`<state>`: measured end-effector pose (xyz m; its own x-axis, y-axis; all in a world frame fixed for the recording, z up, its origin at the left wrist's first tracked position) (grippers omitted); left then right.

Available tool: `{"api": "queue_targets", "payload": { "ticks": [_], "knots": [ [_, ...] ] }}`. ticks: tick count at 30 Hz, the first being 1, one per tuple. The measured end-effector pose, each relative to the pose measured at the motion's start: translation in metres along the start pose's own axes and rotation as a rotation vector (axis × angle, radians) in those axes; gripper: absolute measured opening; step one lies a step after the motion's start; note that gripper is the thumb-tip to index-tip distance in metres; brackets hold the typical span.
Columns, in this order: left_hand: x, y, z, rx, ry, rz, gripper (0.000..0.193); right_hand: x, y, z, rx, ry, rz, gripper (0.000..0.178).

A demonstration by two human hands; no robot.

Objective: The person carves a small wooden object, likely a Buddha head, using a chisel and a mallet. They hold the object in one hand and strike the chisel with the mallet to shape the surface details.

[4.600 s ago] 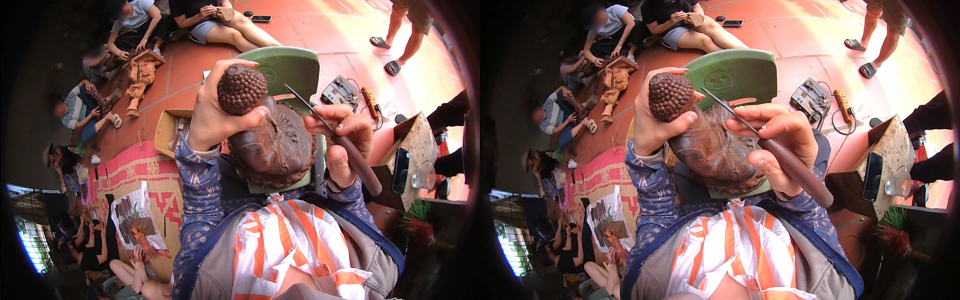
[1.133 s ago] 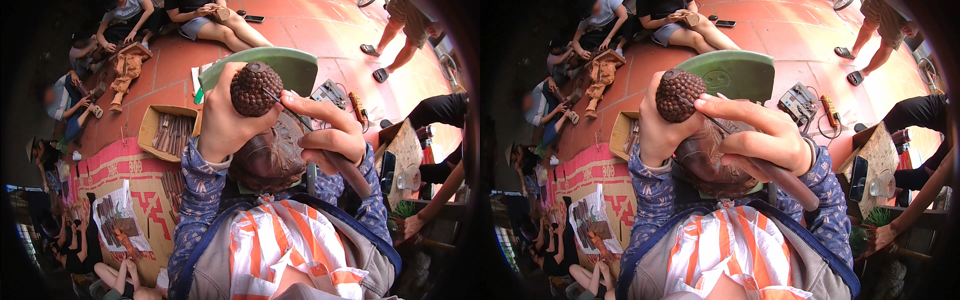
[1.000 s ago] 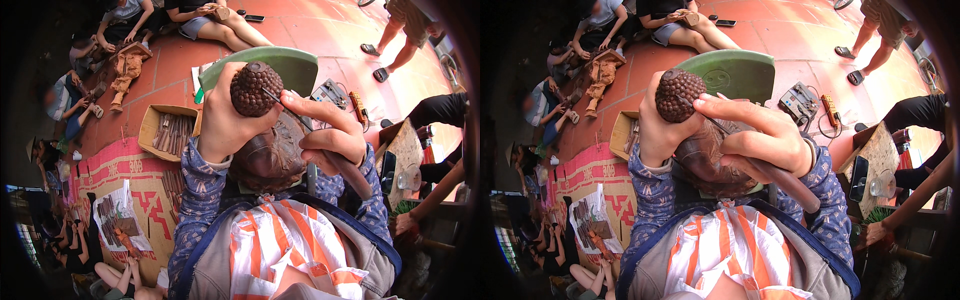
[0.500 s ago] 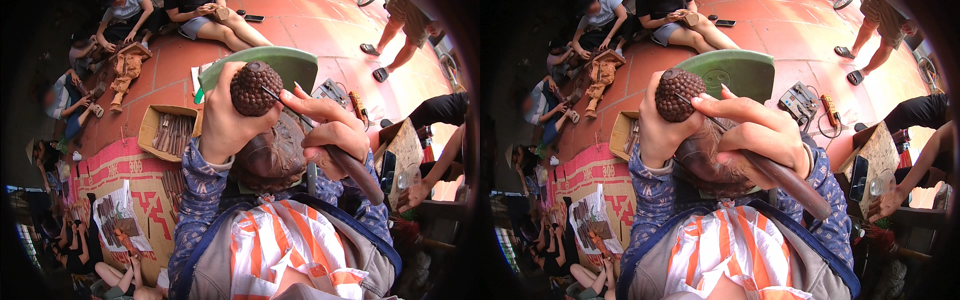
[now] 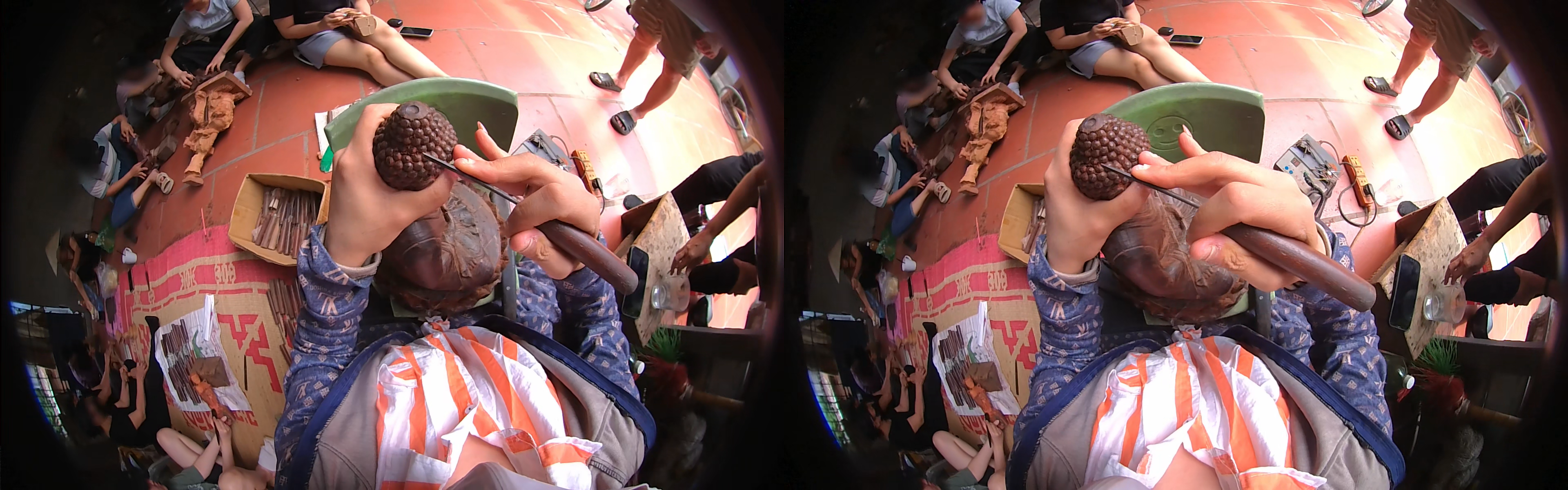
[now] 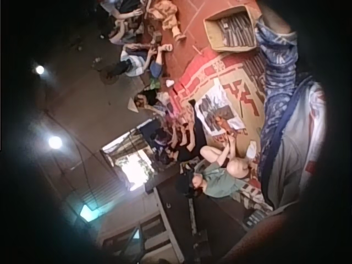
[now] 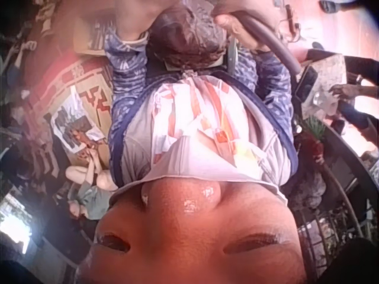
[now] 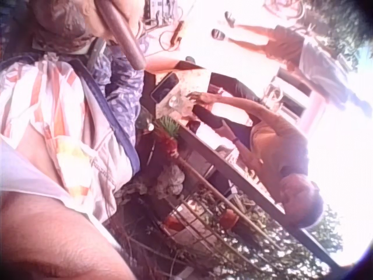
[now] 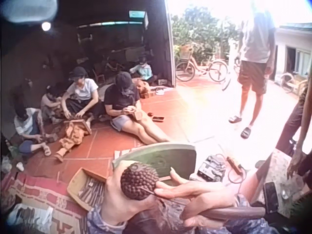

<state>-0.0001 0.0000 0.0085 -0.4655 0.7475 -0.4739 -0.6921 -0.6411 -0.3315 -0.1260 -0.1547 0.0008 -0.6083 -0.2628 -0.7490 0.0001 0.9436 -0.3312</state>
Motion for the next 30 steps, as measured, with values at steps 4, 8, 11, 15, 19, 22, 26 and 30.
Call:
{"api": "queue_targets", "payload": {
  "ticks": [4, 8, 11, 15, 19, 22, 26, 30],
  "knots": [
    [-0.001, 0.002, 0.000, -0.003, 0.007, 0.000, 0.046, -0.001, 0.004, -0.009, 0.195, 0.027, 0.006, 0.012],
    [0.001, 0.000, -0.002, 0.014, 0.022, 0.009, 0.046, -0.005, 0.012, -0.015, 0.410, 0.036, -0.070, 0.026],
    [0.001, 0.001, -0.001, 0.000, 0.022, 0.009, 0.046, -0.005, 0.007, -0.014, 0.452, 0.021, -0.107, 0.027],
    [-0.002, 0.002, 0.001, -0.043, 0.027, 0.013, 0.047, 0.001, -0.004, -0.004, 0.193, 0.010, -0.208, 0.025],
    [0.001, -0.001, -0.001, 0.038, 0.031, -0.013, 0.048, 0.004, -0.005, 0.001, 0.107, 0.015, -0.141, 0.032],
    [0.000, -0.002, 0.000, 0.004, 0.046, -0.011, 0.049, 0.005, 0.001, 0.002, -0.019, -0.016, -0.013, 0.027],
    [0.000, -0.001, -0.002, -0.020, 0.032, -0.005, 0.048, 0.002, 0.012, -0.008, 0.043, 0.008, 0.081, 0.025],
    [0.000, 0.000, 0.000, 0.014, -0.001, -0.002, 0.046, 0.000, 0.015, -0.010, -0.090, 0.080, 0.170, 0.021]
  ]
}}
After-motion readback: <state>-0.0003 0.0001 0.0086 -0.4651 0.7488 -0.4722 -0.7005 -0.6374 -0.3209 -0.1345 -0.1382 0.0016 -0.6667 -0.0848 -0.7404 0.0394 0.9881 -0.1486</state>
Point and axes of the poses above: each hand's wrist, its own x-axis away from the middle knuckle, its own y-axis out of the palm, z = x × y, the point moved 1 cm from there along -x, towards the middle knuckle, and after that the axes turned 10 degrees about -z, right-handed, at the moved point
